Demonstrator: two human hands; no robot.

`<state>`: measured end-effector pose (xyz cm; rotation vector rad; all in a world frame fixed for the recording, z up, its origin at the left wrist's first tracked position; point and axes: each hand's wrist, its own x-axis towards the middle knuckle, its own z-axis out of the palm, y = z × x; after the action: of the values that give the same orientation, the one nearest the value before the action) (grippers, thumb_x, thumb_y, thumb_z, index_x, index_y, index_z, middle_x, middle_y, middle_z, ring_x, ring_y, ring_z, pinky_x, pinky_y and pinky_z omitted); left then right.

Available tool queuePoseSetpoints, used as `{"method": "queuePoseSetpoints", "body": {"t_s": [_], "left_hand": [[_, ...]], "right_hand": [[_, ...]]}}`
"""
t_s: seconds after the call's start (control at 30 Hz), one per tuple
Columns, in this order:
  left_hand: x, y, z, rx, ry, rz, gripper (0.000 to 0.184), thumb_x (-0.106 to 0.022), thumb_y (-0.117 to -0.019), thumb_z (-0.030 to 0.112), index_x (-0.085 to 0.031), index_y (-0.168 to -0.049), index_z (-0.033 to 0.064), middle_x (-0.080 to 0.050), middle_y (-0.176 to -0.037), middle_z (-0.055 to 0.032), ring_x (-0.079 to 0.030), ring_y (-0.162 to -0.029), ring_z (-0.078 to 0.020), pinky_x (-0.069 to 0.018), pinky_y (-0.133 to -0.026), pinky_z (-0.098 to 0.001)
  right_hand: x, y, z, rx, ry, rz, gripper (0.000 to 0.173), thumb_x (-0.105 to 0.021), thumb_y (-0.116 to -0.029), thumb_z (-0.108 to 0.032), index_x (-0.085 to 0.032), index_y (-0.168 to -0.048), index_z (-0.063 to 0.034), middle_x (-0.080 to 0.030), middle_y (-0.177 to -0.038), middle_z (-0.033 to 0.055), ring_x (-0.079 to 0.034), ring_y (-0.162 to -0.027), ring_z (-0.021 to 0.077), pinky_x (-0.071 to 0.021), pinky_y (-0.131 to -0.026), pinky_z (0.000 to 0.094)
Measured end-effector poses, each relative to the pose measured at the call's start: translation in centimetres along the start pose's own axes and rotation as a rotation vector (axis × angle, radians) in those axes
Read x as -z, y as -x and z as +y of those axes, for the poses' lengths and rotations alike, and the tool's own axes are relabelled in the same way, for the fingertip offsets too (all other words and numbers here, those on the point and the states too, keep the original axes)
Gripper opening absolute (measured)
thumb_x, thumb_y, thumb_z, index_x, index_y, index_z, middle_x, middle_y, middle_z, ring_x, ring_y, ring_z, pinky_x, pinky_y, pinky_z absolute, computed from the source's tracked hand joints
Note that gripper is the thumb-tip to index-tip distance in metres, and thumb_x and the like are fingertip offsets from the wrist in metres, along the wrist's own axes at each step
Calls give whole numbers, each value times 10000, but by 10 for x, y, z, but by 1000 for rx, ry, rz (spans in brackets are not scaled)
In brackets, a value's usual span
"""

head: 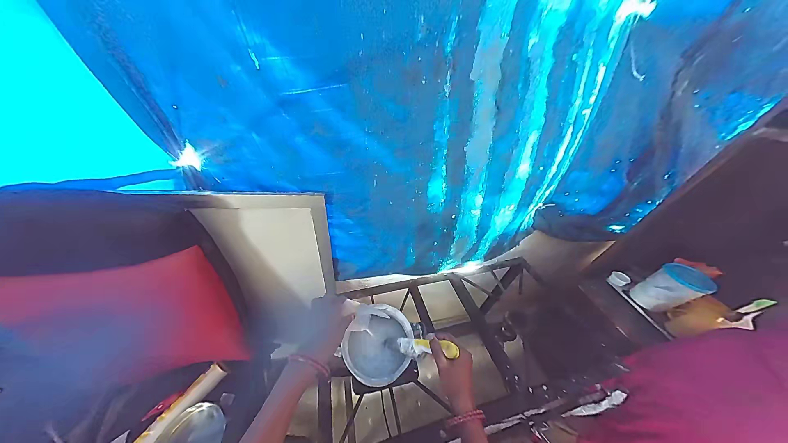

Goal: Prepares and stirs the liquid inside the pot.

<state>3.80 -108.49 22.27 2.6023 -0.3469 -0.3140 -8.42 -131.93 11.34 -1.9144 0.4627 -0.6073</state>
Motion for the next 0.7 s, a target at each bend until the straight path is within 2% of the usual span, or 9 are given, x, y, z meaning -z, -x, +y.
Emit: {"method": "queuePoseSetpoints", "body": {"t_s": [0.07,0.17,0.27,0.3,0.43,0.53,0.57,0.63,0.7], "left_hand": [[-2,0,0,-2,1,-3,472,-627,-1023,279,-581,-1389,-16,-549,-1393,-239,-457,-1341,-454,-372,-1084,-632],[-6,-2,-5,-24,0,19,474,-630,-1017,285,-592,-1382,-15,-565,-1376,-238,-470,-1321,-461,-376,-1076,-642],[-7,-2,-3,-4,-14,11,467,-624,-1022,289,-591,-1384,-4,-557,-1393,-228,-459,-1339,-452,-374,-1082,-634],[-7,-1,-2,4,-22,3,471,-618,-1026,296,-585,-1391,0,-549,-1406,-224,-452,-1349,-448,-372,-1083,-635],[-7,-3,-3,8,-34,9,469,-627,-1019,297,-593,-1386,6,-558,-1393,-226,-457,-1344,-451,-374,-1078,-644],[-4,-1,-1,15,-50,3,472,-616,-1027,297,-585,-1397,6,-554,-1396,-231,-456,-1344,-454,-375,-1074,-646],[-3,-1,0,20,-53,-3,474,-611,-1031,295,-578,-1406,7,-549,-1404,-231,-452,-1351,-455,-372,-1077,-647],[-2,0,0,27,-58,-11,477,-608,-1033,305,-575,-1410,13,-541,-1415,-228,-449,-1355,-448,-368,-1083,-640],[-1,-1,-1,24,-56,-2,474,-615,-1028,307,-587,-1401,17,-549,-1410,-222,-457,-1349,-445,-365,-1090,-637]], "right_hand": [[-2,1,2,9,-24,-31,185,-668,-914,-177,-748,-952,-14,-729,-829,54,-686,-725,93,-588,-712,316],[2,4,-7,-59,-20,-109,159,-694,-898,-223,-751,-921,-76,-697,-770,-11,-637,-679,41,-544,-665,275],[2,2,-2,-17,14,-11,163,-689,-918,-174,-758,-950,-29,-734,-833,49,-679,-732,88,-568,-716,319],[0,2,1,-1,7,4,164,-687,-926,-167,-755,-956,-22,-739,-853,55,-686,-750,84,-576,-733,306],[1,6,-6,-32,-14,-98,153,-694,-899,-183,-756,-925,-46,-721,-811,21,-662,-715,54,-562,-700,280],[4,4,-9,-9,51,-5,161,-690,-916,-202,-757,-910,-55,-719,-789,32,-668,-692,97,-562,-677,332],[2,4,-7,8,49,11,170,-684,-920,-194,-757,-927,-41,-731,-829,53,-686,-730,119,-574,-709,349],[-1,5,-5,4,6,-38,186,-680,-912,-191,-753,-954,-26,-728,-885,66,-687,-800,120,-571,-767,339],[0,6,-9,-37,-18,-82,161,-698,-903,-198,-750,-928,-48,-716,-835,26,-666,-745,69,-563,-718,288]]}}
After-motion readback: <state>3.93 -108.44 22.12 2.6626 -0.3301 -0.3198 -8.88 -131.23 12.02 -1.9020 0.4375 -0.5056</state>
